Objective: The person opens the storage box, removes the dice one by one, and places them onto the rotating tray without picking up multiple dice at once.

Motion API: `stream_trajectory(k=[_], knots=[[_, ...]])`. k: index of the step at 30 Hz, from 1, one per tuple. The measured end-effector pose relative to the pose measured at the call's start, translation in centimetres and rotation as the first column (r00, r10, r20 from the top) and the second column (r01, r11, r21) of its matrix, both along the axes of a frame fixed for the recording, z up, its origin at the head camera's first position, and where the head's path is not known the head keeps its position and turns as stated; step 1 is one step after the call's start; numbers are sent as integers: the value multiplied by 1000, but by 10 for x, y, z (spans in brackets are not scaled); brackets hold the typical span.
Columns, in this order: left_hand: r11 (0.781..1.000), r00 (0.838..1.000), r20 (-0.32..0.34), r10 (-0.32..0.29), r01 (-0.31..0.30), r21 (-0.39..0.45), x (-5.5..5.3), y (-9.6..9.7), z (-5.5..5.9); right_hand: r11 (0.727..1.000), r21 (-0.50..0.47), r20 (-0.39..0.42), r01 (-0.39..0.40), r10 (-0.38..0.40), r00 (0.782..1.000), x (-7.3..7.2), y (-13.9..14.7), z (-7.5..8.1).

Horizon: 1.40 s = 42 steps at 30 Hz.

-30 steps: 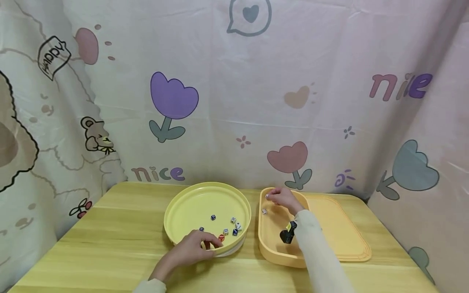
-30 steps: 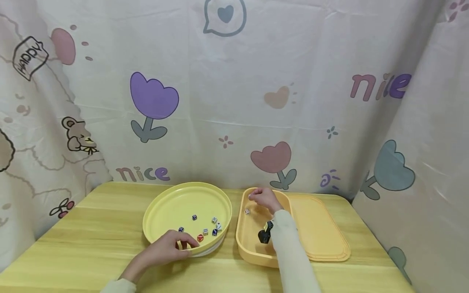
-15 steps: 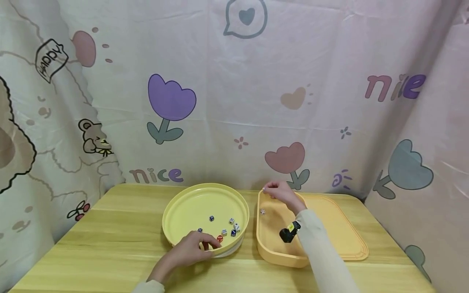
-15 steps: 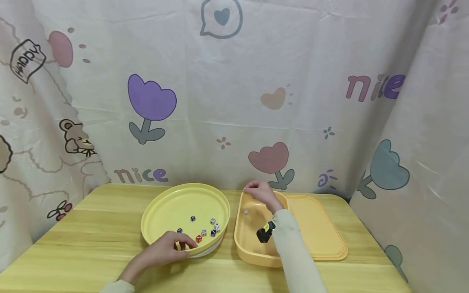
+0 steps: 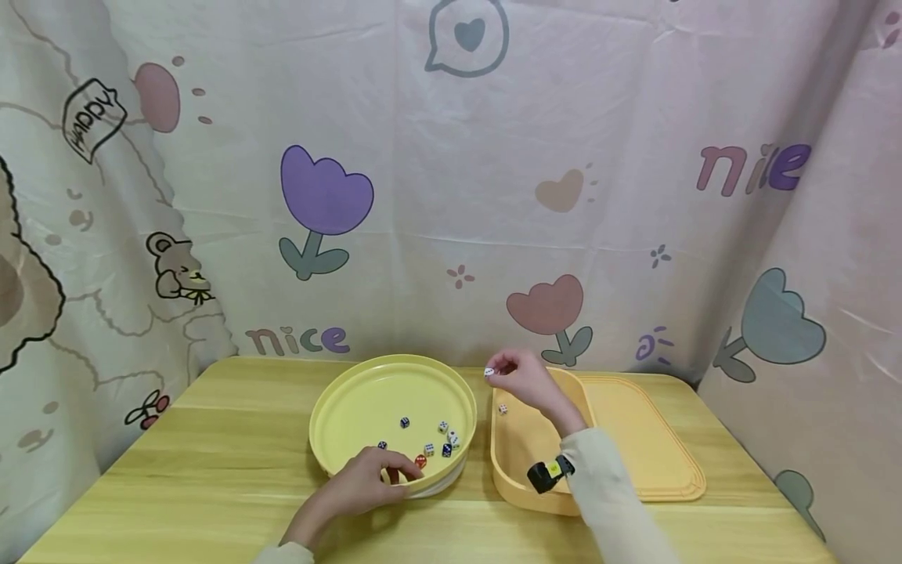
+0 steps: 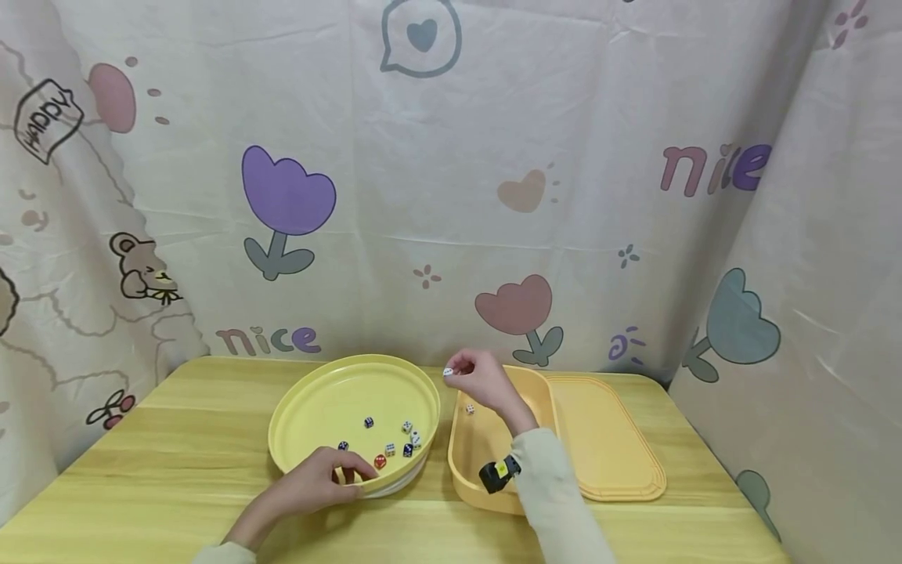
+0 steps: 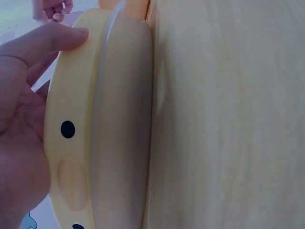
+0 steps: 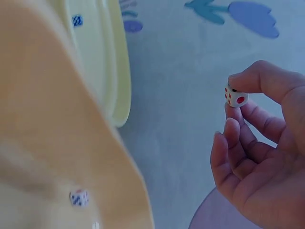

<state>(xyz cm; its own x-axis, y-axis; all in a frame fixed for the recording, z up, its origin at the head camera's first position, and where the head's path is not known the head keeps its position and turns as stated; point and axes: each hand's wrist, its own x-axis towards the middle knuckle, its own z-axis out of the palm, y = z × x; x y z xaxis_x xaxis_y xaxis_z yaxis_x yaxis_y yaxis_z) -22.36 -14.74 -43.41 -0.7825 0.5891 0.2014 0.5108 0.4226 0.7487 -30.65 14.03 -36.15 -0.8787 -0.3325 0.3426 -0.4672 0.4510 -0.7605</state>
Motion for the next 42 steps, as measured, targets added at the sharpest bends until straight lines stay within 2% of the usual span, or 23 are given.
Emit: stream_trajectory(k=[3, 6, 13, 18, 25, 32, 42], knots=[[1000, 1000, 8, -1, 1, 4, 0, 0, 1, 1000, 1, -29, 1, -1, 1000, 10, -6, 0], [1000, 1000, 10, -1, 1, 6, 1, 0, 1, 1000, 6, -22, 27, -26, 999, 20, -14, -4], [1000, 1000, 16, 3, -3, -3, 1, 1, -1, 997, -12, 18, 76, -76, 997, 37, -30, -24], [1000, 1000, -8, 19, -19, -11, 2, 1, -2, 998, -31, 25, 54, -54, 998, 38, -35, -37], [1000, 999, -34, 23, -24, -9, 2, -1, 0, 1000, 17, -16, 5, -4, 1000, 41, -46, -41], [1000, 1000, -22, 21, -21, -13, 2, -1, 0, 999, 37, -1, -40, 40, 999, 45, -53, -44], [1000, 1000, -24, 13, -14, -20, 0, 1, 1, 999, 40, 18, -33, 32, 999, 46, -54, -49]])
